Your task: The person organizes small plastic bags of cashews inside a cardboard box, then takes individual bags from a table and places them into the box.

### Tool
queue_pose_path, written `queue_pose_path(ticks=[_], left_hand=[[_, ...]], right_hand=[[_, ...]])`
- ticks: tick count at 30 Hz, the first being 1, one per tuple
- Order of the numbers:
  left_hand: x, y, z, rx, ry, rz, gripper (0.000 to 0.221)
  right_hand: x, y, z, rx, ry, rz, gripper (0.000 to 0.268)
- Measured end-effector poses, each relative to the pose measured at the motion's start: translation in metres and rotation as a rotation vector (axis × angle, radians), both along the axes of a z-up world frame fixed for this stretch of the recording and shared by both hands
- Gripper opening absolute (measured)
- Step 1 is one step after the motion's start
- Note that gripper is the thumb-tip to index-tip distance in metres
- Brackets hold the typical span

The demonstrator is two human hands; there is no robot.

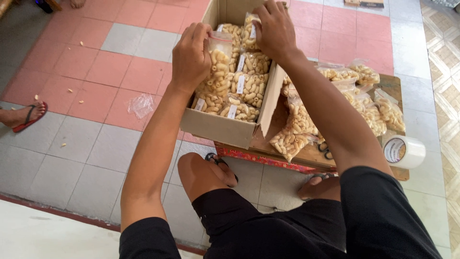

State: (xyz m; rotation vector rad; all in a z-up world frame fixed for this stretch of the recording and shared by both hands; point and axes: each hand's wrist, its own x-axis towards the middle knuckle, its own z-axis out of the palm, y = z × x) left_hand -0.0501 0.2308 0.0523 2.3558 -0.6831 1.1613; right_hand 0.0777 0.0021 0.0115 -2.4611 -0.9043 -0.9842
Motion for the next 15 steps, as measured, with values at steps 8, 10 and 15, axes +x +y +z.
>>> queue_pose_path(ticks=[8, 10, 15], left_hand=[[0.009, -0.02, 0.013, -0.079, 0.02, -0.137, 0.02], [0.007, -0.035, 0.025, -0.096, 0.019, -0.185, 0.019], [-0.003, -0.073, 0.05, -0.574, 0.313, -0.4, 0.029]], right_hand=[[-0.089, 0.0, 0.055, 0.235, 0.589, 0.63, 0.043], [-0.091, -0.006, 0.055, 0.216, 0.466, 0.691, 0.042], [-0.09, -0.039, 0.056, 0.502, 0.283, 0.453, 0.024]])
